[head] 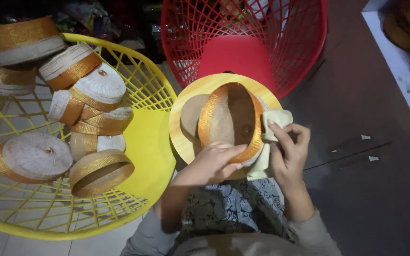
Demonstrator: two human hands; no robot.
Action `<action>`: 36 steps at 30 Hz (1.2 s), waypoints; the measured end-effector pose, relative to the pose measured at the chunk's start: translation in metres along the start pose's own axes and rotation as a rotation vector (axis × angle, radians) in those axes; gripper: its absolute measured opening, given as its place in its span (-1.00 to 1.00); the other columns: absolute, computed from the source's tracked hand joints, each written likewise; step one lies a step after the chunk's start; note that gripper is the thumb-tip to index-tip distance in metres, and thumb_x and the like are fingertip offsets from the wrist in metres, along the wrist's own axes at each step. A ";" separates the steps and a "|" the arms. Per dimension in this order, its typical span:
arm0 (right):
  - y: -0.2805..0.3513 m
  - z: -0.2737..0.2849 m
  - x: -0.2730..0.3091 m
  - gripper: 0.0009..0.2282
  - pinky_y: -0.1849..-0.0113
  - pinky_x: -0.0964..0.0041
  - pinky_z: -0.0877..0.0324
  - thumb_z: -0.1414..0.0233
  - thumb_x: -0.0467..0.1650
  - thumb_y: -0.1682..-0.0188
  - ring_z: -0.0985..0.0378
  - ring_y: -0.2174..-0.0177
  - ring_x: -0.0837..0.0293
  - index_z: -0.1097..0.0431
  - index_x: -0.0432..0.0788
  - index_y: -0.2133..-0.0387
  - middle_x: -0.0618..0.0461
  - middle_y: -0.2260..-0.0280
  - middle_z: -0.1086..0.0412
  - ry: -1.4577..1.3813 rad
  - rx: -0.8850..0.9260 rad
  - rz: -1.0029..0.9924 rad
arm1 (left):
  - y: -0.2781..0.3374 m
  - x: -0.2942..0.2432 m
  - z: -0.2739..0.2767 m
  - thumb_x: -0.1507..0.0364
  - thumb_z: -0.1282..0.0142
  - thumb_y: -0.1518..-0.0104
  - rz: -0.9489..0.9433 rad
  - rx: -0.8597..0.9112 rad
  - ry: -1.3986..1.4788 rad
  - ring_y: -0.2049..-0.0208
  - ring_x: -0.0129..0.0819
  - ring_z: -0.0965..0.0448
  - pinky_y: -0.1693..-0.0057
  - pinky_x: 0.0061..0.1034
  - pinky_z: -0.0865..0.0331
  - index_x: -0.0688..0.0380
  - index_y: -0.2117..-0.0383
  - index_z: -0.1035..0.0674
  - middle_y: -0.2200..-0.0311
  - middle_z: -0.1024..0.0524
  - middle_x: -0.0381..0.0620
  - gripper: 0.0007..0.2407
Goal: Cleaning traditional gold-banded hats with a cloth.
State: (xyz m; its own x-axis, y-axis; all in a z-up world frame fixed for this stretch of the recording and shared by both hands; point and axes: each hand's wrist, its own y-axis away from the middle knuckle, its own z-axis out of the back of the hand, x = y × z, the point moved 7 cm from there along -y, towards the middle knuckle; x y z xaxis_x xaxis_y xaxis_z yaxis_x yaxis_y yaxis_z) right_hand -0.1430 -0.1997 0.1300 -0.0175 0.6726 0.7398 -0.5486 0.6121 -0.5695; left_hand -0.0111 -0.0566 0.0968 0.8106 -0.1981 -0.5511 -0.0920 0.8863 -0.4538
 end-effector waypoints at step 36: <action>0.030 -0.029 0.007 -0.56 0.15 0.08 -0.32 -0.11 -0.56 0.18 -0.34 0.21 -0.06 -0.55 0.10 0.01 -0.07 0.25 -0.28 0.334 0.186 0.144 | 0.055 0.079 -0.065 0.44 -0.27 -0.13 0.467 0.224 0.955 -0.08 -0.32 -0.49 -0.22 -0.45 -0.34 0.16 -0.33 -0.25 -0.03 -0.52 -0.01 -0.39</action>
State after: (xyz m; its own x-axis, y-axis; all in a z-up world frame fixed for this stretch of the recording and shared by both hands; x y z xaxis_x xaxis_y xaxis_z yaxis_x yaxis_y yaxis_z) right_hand -0.1350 -0.1647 0.1076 0.1505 0.8629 0.4824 -0.7025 0.4367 -0.5620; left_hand 0.0098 -0.0505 -0.0176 -0.0704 0.0204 -0.9973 -0.0881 0.9958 0.0266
